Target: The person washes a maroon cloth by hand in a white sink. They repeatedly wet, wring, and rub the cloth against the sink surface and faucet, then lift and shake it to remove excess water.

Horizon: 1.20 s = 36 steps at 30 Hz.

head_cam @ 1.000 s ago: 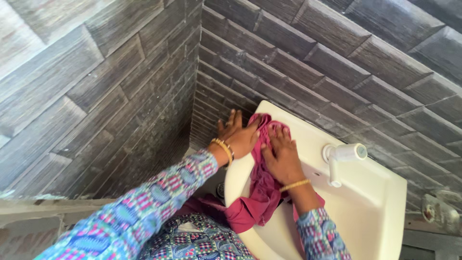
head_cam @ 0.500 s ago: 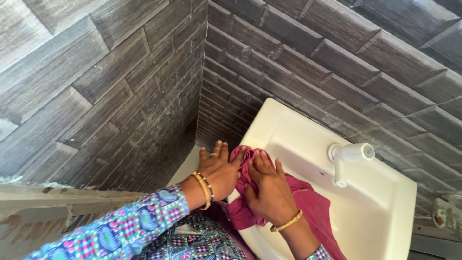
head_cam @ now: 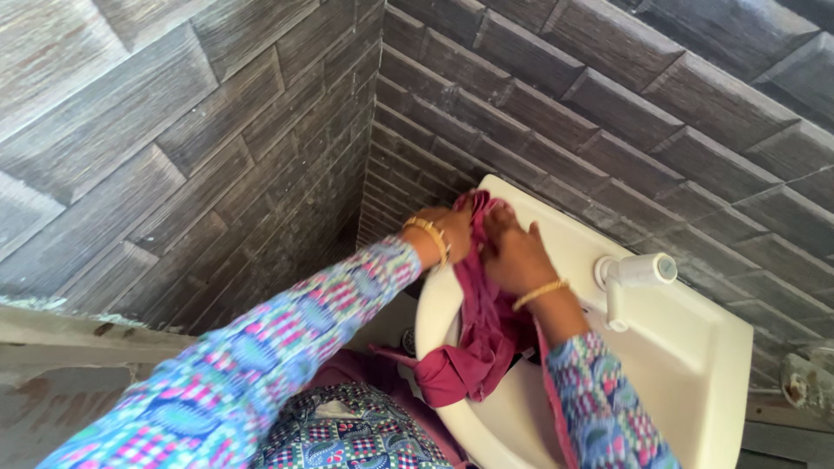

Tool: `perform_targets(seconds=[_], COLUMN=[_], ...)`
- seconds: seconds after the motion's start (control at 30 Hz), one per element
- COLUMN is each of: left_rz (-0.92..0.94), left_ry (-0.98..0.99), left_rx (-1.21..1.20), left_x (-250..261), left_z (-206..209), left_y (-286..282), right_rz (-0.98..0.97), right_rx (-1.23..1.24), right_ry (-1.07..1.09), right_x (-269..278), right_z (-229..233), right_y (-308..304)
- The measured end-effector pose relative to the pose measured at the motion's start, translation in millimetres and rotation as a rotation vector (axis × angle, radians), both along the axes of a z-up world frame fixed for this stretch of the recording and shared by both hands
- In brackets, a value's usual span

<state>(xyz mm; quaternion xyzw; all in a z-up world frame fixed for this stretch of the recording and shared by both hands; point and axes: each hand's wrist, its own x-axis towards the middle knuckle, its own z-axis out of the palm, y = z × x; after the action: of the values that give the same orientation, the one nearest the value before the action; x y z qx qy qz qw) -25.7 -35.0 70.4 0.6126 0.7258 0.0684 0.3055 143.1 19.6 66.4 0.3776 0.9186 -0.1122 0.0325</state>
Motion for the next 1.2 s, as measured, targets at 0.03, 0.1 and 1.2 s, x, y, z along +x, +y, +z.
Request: perform_targets(seconds=[0.03, 0.1, 1.2], left_rz=[0.017, 0.04, -0.111], left_ry=[0.0, -0.014, 0.044], left_rx=[0.008, 0.049, 0.074], left_x=[-1.2, -5.2, -2.4], left_z=[-4.0, -15.3, 6.2], left_y=[13.0, 26.5, -5.6], right_rz=[0.002, 0.003, -0.027], right_rx=[0.012, 0.039, -0.017], right_ry=[0.021, 0.064, 0.15], right_x=[-2.3, -4.5, 7.5], right_z=[-1.0, -3.3, -6.3], right_y=[8.0, 18.3, -23.9])
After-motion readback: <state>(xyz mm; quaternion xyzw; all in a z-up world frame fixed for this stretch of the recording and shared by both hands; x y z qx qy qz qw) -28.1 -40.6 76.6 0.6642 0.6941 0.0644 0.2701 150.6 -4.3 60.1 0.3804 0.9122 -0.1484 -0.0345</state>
